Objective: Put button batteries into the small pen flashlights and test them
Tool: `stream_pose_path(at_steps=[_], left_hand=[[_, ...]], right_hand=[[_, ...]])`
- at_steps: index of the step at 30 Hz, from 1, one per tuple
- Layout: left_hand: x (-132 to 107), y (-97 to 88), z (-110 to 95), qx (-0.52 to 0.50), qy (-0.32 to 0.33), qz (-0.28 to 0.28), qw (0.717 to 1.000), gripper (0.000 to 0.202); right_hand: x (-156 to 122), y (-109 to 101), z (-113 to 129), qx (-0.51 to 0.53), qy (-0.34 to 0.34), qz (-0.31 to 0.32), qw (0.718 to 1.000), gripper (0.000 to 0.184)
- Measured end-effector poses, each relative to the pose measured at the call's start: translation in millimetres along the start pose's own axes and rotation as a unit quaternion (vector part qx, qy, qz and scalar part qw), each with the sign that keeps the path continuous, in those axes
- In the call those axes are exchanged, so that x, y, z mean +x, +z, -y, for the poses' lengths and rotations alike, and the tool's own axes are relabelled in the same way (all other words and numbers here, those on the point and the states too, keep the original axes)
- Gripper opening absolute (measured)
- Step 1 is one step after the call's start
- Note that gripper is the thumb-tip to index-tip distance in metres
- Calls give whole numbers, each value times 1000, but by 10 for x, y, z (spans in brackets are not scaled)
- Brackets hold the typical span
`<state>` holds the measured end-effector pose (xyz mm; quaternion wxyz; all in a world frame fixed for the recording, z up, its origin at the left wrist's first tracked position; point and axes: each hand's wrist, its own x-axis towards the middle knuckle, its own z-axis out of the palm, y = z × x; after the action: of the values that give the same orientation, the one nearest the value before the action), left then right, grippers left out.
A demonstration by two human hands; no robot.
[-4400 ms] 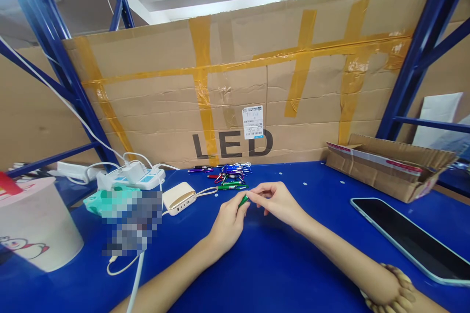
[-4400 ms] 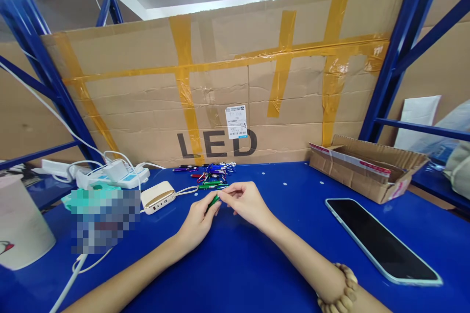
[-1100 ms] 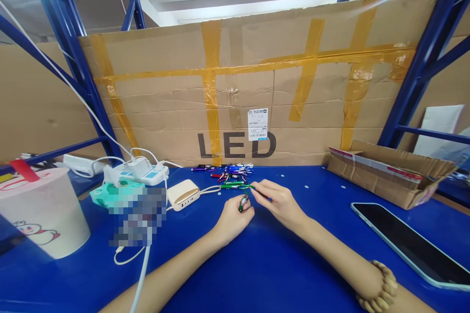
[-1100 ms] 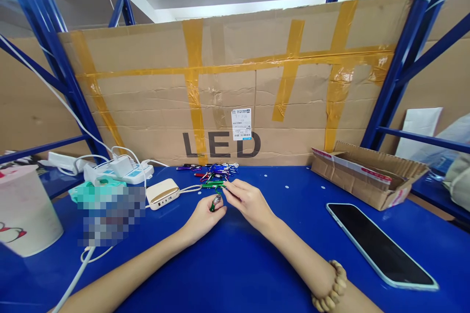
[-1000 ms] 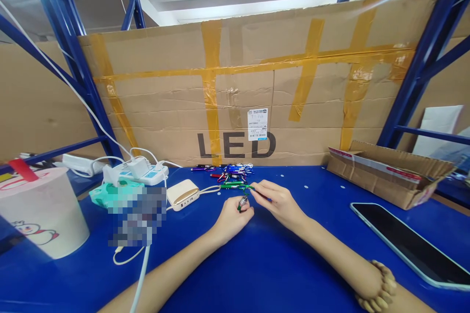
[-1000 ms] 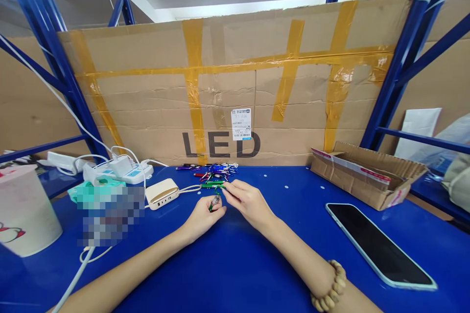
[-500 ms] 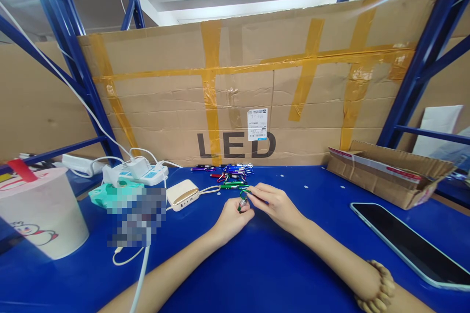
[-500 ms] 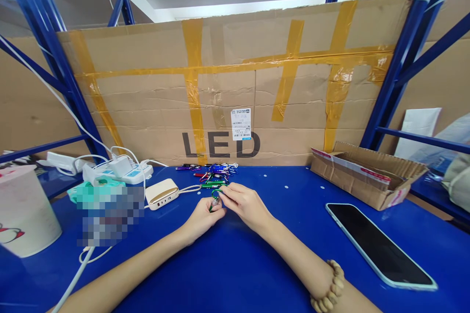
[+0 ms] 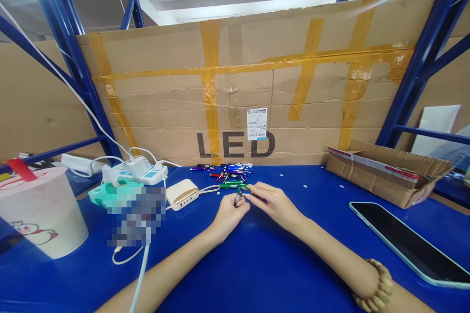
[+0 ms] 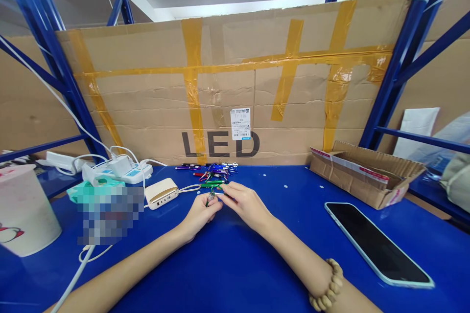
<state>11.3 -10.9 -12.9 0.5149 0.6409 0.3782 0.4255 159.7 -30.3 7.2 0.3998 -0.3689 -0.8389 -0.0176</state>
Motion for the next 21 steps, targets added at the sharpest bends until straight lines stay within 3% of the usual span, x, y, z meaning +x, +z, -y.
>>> stream_pose_path(at_steps=[3, 6, 11, 14, 17, 21], left_hand=[[18, -22, -3, 39, 21, -10, 999, 36], [50, -82, -4, 143, 66, -29, 987, 28], [138, -247, 84, 294, 117, -35, 948, 18], [202, -331, 176, 368, 155, 2, 917, 11], [244, -384, 225, 408, 182, 13, 895, 16], [243, -415, 197, 439, 196, -43, 876, 27]], right_hand=[[-3, -11, 5, -18, 24, 37, 999, 32], [-8, -21, -19, -53, 59, 58, 995, 35], [-11, -29, -94, -89, 130, 66, 985, 36], [-17, -34, -149, -101, 164, 78, 978, 35], [-24, -56, -203, -110, 191, 70, 973, 32], [-29, -110, -235, -131, 229, 72, 962, 28]])
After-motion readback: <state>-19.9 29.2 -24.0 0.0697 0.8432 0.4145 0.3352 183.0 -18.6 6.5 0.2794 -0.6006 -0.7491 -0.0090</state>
